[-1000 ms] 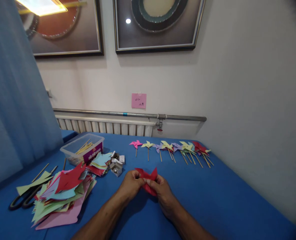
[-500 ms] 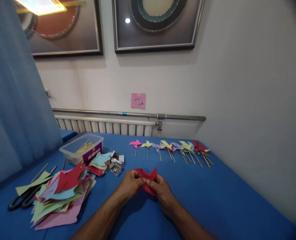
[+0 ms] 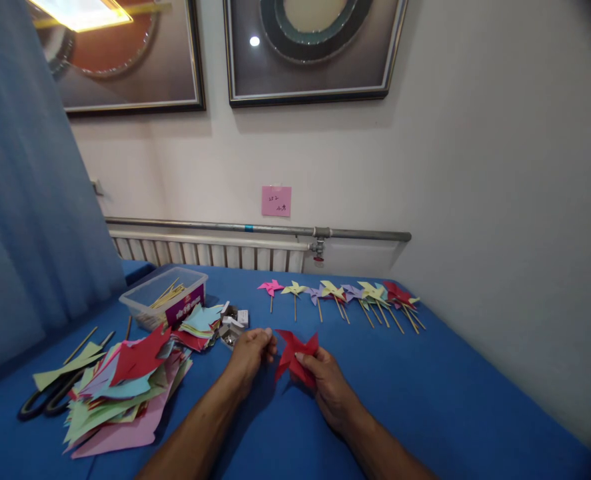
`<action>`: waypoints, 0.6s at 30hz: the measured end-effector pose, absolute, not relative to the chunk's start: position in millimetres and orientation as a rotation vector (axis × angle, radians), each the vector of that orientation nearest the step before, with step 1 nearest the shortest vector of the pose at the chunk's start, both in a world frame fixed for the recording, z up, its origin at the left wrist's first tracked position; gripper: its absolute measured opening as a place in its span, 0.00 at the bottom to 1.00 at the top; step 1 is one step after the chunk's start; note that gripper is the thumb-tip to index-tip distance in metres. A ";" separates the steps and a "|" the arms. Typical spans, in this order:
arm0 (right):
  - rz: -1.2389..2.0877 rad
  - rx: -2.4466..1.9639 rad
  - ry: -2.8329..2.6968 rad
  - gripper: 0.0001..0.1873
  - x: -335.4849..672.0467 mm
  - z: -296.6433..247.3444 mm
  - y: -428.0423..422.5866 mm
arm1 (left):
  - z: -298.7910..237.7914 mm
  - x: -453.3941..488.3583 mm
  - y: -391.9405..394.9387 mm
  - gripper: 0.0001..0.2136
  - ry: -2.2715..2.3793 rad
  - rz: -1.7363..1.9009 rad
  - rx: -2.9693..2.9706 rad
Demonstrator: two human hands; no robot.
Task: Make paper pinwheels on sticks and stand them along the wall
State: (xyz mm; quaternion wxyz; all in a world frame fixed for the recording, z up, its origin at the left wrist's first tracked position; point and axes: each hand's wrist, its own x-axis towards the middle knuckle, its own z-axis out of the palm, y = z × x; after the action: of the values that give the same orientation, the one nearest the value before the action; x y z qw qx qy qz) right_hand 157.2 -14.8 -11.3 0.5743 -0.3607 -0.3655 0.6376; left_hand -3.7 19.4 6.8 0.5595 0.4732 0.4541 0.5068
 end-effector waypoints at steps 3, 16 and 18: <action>1.462 -0.890 -0.765 0.14 159.4 -13.4 -13.3 | 8.8 -17.1 28.2 0.17 1.258 1.271 1.198; 1.471 -0.857 -0.746 0.14 161.1 -15.5 -12.2 | 5.8 -17.3 8.7 0.10 1.576 0.409 2.327; 1.466 -0.865 -0.751 0.14 160.6 -15.2 -12.6 | 7.2 -18.0 8.8 0.12 1.640 0.345 2.399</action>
State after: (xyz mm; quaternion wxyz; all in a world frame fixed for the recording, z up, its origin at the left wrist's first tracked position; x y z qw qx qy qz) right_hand 160.6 -12.6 -15.2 0.5976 -0.3728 -0.3237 0.6318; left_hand -18.0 8.8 7.2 0.1076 0.8150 0.5571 0.1171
